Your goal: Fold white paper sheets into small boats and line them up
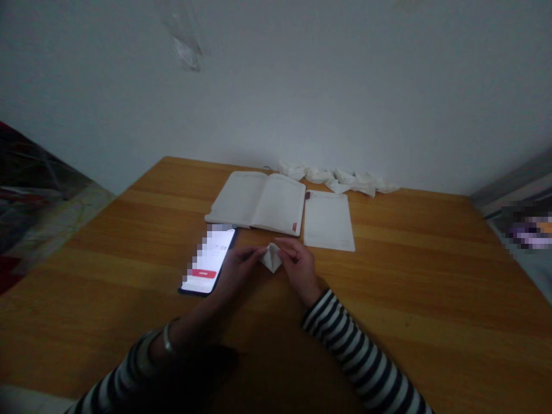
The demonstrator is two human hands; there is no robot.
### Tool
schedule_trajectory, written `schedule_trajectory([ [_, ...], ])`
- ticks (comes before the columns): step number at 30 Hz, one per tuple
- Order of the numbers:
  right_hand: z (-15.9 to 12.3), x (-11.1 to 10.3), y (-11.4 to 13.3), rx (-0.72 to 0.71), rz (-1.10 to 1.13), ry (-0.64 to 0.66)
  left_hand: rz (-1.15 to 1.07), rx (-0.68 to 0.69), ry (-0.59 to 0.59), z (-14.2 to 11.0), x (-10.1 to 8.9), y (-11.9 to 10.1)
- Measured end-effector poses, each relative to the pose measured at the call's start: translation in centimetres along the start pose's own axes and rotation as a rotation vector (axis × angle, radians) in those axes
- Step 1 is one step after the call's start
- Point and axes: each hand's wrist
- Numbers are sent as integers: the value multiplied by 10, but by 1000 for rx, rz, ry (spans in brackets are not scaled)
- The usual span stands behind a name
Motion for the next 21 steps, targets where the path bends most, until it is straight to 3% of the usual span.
schedule_trajectory([
  [8, -4, 2, 4, -2, -16, 61, -18, -38, 34, 4, -1, 1],
  [16, 1, 0, -3, 4, -148, 145, -104, 0, -116, 0, 2, 1],
  [21, 0, -4, -8, 79, -160, 298, 112, 44, -36, 1, -3, 1],
])
Point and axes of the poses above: each hand's wrist, its own z-axis towards the middle knuckle, its own x-axis out of the palm, y = z × x, and after that the axes turned 9 degrees about y, right-handed
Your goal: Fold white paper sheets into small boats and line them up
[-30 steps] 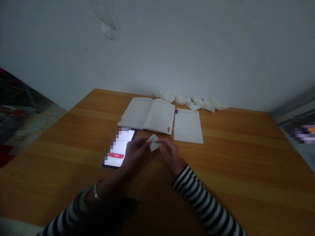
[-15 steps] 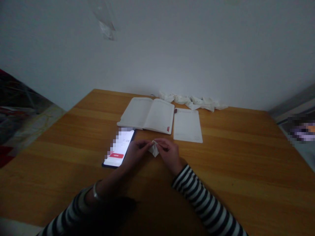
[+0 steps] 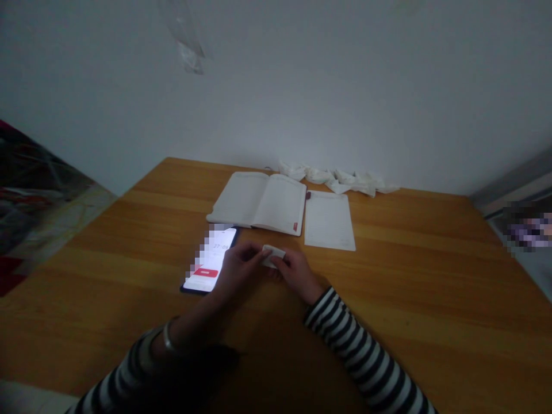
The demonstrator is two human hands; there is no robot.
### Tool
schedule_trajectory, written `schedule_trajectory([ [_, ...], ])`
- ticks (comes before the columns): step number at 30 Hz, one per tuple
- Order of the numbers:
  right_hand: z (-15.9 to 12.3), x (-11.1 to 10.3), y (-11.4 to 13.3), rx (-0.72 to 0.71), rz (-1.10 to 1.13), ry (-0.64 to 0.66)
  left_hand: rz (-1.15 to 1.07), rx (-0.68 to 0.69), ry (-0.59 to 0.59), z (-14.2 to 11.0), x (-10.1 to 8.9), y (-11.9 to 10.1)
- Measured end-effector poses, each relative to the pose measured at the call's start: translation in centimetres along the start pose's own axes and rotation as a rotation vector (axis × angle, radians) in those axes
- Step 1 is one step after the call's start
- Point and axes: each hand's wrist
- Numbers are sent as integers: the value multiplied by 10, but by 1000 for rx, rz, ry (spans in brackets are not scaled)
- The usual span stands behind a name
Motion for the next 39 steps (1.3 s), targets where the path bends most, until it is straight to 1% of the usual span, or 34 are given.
schedule_trajectory([
  [3, -2, 0, 4, -3, -70, 67, 158, 31, 105, 3, -4, 3],
  [6, -3, 0, 6, -36, -120, 102, 188, 79, 189, 3, -5, 4],
  [9, -3, 0, 7, -36, -112, 108, 217, 155, 184, -1, -3, 1],
  [12, -3, -2, 9, -67, -157, 159, 239, 191, 139, -5, -2, -2],
  [15, -3, -4, 10, -59, -201, 192, 265, 152, 100, -4, -2, -3],
  [18, -4, -5, 8, -31, -208, 188, 282, 92, 134, -1, -4, -3],
  [21, -6, -6, 6, -19, -202, 209, 290, 62, 184, 0, -5, -4],
  [23, -6, -5, 6, -6, -170, 214, 277, 51, 177, -1, -4, -4],
  [26, -6, -2, 8, -1, -127, 157, 187, 41, 127, -2, -1, -1],
  [28, -6, 0, 10, 6, -99, 74, 105, 52, 110, -1, 2, 1],
  [31, -5, 2, 10, 44, -24, -90, 51, 73, 151, 1, 4, 2],
  [32, -5, 2, 9, 52, -6, -116, 55, 71, 166, 1, 4, 1],
  [33, -5, 2, 9, 55, -6, -109, 70, 65, 169, 0, 4, 0],
  [34, -6, 2, 9, 51, -28, -67, 97, 57, 155, 0, 3, -1],
  [37, -7, 2, 10, 37, -123, 85, 219, 52, 70, -2, -1, -3],
  [39, -7, 2, 11, 38, -159, 128, 275, 63, 41, -2, -3, -4],
])
Point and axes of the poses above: each hand's wrist, its own z-axis towards the middle knuckle, its own x-axis out of the palm, y = z × x, and after that the axes turned 9 degrees about y, right-handed
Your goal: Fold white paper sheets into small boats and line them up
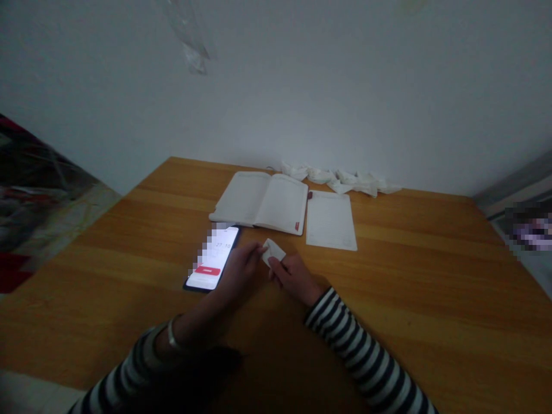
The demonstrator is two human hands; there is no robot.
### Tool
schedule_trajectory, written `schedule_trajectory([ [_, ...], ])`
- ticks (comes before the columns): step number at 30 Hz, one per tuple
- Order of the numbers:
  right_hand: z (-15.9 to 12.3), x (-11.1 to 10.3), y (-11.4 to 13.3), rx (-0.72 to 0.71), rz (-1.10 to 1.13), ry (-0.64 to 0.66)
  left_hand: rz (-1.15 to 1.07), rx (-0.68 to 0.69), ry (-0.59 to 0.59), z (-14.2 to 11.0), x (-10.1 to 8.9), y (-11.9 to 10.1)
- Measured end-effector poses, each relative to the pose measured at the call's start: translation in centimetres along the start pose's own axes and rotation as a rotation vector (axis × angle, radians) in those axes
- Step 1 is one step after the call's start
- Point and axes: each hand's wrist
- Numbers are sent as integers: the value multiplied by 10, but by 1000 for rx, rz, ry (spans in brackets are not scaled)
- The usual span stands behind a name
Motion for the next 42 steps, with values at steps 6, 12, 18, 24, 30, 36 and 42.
schedule_trajectory([
  [6, 2, 0, 1, 17, 137, 31, -211, 31, 47, 3, 1, -1],
  [12, 6, -2, 0, -1, 229, -222, -58, 50, 59, 0, -2, -4],
  [18, 5, -7, 4, 3, 394, -167, -320, 104, 118, 0, 5, 5],
  [24, 2, -11, 9, -71, 473, -82, -297, 186, 88, 4, 1, 7],
  [30, -1, -14, 6, -152, 416, -106, -478, 27, 105, 8, -2, 9],
  [36, 0, -18, 2, -189, 369, -76, -437, -32, 72, 8, -3, 13],
  [42, 6, -12, -1, -136, 374, -243, -380, -65, 8, 9, -6, 12],
])
Point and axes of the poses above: each hand's wrist, its own z-axis towards the middle knuckle, its own x-axis out of the palm, y = z × x, and after that the axes turned 9 degrees about y, right-handed
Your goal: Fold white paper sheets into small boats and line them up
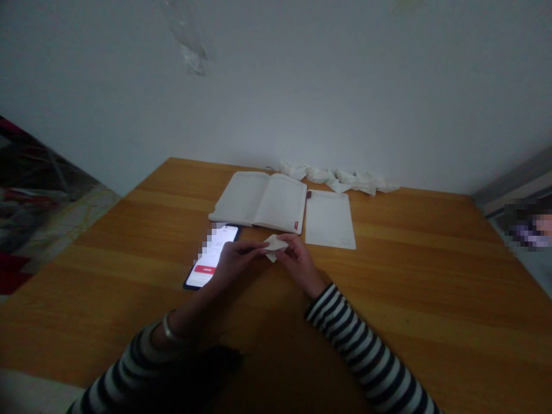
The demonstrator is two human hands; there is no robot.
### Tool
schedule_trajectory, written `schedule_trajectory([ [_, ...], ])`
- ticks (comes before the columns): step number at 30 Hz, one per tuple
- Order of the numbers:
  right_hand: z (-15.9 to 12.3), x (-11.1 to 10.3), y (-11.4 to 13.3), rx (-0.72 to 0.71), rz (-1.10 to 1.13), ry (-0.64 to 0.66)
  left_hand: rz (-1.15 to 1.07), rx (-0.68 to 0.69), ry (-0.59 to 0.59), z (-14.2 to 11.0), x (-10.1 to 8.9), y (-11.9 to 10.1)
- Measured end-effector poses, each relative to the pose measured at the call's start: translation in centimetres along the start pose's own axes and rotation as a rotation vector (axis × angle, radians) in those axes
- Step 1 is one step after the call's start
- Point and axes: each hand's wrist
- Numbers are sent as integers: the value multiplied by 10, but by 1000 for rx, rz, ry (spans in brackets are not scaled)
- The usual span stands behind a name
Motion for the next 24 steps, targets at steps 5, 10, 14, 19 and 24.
schedule_trajectory([
  [5, 2, 2, -4, -8, -136, -158, -24, 0, -37, 0, 0, -5],
  [10, -1, 3, 1, -30, -170, -165, -125, -44, -13, -1, 2, -11],
  [14, -3, 4, 4, -7, -156, -145, -190, -88, 93, -2, 3, -12],
  [19, -4, 7, 3, 5, -93, -164, -244, -171, 107, 0, 5, -8],
  [24, -4, 10, 4, 58, -43, -116, -226, -134, 84, -1, 9, -3],
])
Point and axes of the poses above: each hand's wrist, its own z-axis towards the middle knuckle, its own x-axis out of the palm, y = z × x, and after that the axes turned 9 degrees about y, right-handed
